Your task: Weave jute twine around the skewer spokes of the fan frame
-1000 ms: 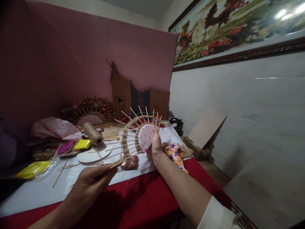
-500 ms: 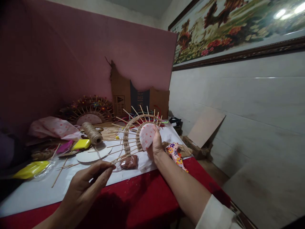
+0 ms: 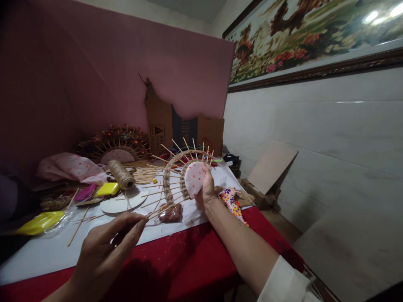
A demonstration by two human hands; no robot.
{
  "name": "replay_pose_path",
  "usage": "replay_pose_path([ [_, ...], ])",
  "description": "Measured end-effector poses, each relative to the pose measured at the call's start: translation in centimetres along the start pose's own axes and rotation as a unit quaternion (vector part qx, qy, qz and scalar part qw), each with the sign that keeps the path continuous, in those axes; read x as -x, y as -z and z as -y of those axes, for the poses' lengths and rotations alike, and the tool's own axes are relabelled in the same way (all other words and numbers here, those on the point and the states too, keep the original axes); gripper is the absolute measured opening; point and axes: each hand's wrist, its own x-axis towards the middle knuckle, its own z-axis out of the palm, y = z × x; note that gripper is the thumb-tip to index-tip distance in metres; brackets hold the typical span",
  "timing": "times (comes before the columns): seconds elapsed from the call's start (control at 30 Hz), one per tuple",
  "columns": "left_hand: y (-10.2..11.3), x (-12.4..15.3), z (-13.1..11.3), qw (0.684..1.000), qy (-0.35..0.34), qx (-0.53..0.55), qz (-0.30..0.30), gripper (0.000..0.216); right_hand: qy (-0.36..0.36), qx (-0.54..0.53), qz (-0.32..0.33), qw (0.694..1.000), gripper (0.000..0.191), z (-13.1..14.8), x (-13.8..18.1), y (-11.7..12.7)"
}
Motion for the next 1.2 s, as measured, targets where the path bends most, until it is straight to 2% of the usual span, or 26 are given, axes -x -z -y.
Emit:
replay_pose_path([
  [0.23,-0.2,0.0,0.6,0.99,-0.083,-0.101,-0.043,0.005,0.024,-0.009,0.01,1.0,0.025,0.0,0.3,-0.4],
  [0.4,-0.4,0.0,1.1,0.981,-0.103,-0.161,-0.04,0.007,0.043,-0.003,0.04,0.998,0.024,-0.3,0.5,-0.5],
  [0.53,-0.8,0.1,1.2,0.978,-0.128,-0.163,-0.029,0.012,0.054,0.003,0.049,0.997,0.028,-0.6,0.8,-0.4],
  [0.73,-1.3,0.3,1.1,0.978,-0.15,-0.146,-0.023,0.015,0.048,0.003,0.065,0.997,0.029,-1.0,1.3,-0.5],
  [1.03,-1.4,0.5,1.1,0.974,-0.15,-0.164,0.035,0.016,0.049,-0.009,0.049,0.998,0.029,-1.0,1.6,-0.8],
  [1.2,-1.0,0.0,0.6,0.962,-0.152,-0.228,-0.013,0.018,0.042,-0.002,0.04,0.998,0.029,-0.8,1.7,-0.9],
])
